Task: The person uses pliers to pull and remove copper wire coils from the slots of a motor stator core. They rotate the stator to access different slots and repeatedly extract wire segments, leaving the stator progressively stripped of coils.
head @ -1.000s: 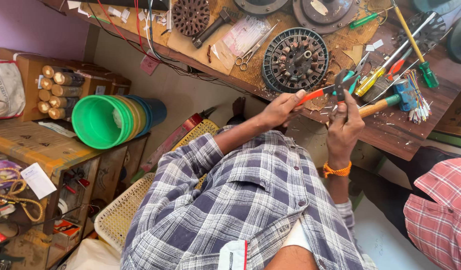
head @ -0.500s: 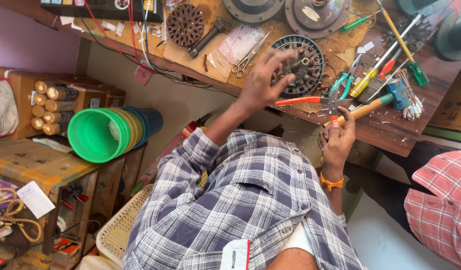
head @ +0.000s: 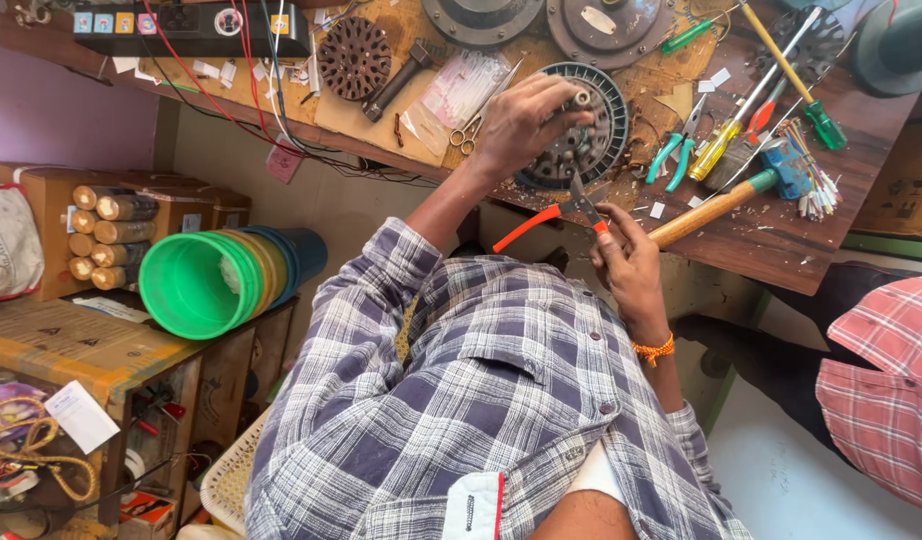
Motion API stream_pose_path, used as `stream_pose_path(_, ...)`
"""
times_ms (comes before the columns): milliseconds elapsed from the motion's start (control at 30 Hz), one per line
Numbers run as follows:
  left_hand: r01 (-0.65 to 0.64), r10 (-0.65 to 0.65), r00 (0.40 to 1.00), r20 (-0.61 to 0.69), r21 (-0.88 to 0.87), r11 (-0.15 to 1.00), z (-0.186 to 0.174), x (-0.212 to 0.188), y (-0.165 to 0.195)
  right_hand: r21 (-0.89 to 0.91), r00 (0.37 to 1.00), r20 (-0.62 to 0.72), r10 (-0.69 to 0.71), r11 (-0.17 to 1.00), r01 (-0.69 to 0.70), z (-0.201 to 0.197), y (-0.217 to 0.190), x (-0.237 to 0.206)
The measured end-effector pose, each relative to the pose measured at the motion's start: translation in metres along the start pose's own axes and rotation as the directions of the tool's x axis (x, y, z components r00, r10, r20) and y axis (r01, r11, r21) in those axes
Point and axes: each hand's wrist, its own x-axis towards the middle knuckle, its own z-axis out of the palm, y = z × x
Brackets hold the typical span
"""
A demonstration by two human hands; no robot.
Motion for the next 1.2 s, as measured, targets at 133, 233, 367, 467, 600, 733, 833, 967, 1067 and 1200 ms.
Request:
stream_pose_path(133, -0.034, 0.033, 0.999, -0.032, -0.031, 0.999, -0.003, 0.000, -0.001, 0.013, 1.000, 0.013, 0.005, 1.000, -0.005, -0.003, 0.006, 0.007)
stream_pose_path(233, -0.011, 0.008, 0.999, -0.051, -0.060, 0.998, 0.000, -0.004, 0.001, 0.035, 0.999, 0.024, 0.020, 0.999, -0.021, -0.003, 0.009, 0.010)
stream_pose_path(367, -0.031, 0.018, 0.990, -0.142, -0.089, 0.996, 0.012, -0.008, 0.006, 0.013, 0.999, 0.032, 0.037, 0.999, -0.037, -0.002, 0.009, 0.015)
stream_pose_path(467, 0.064, -0.092, 0.990, -0.105, -0.242, 0.968, 0.017, -0.007, 0.002, 0.003, 1.000, 0.017, 0.023, 1.000, -0.023, -0.002, 0.008, 0.019)
stream_pose_path(600, 0.214, -0.249, 0.962, -0.113, -0.258, 0.942, 0.012, 0.008, -0.016, -0.154, 1.000, 0.010, -0.028, 0.988, 0.029, -0.002, 0.001, 0.028)
stream_pose_path(733, 0.220, -0.196, 0.949, -0.248, 0.072, 0.973, 0.015, 0.019, -0.026, -0.344, 0.989, 0.078, -0.122, 0.928, 0.141, -0.007, -0.017, 0.038)
stream_pose_path(833, 0.318, -0.297, 0.936, -0.189, 0.092, 0.944, 0.024, 0.014, -0.025, -0.529, 0.957, 0.155, -0.246, 0.797, 0.291, -0.012, -0.027, 0.042)
stream_pose_path(967, 0.460, -0.467, 0.883, -0.041, -0.115, 0.880, 0.031, 0.007, -0.030, -0.681, 0.934, 0.143, -0.328, 0.652, 0.334, -0.016, -0.021, 0.043)
stream_pose_path(1067, 0.434, -0.445, 0.894, -0.051, -0.144, 0.889, 0.034, 0.008, -0.036, -0.705, 0.876, 0.144, -0.460, 0.574, 0.417, -0.018, -0.002, 0.050)
stream_pose_path(1200, 0.466, -0.474, 0.880, -0.029, -0.142, 0.873, 0.038, 0.014, -0.040, -0.647, 0.787, 0.150, -0.598, 0.542, 0.536, -0.019, 0.022, 0.065)
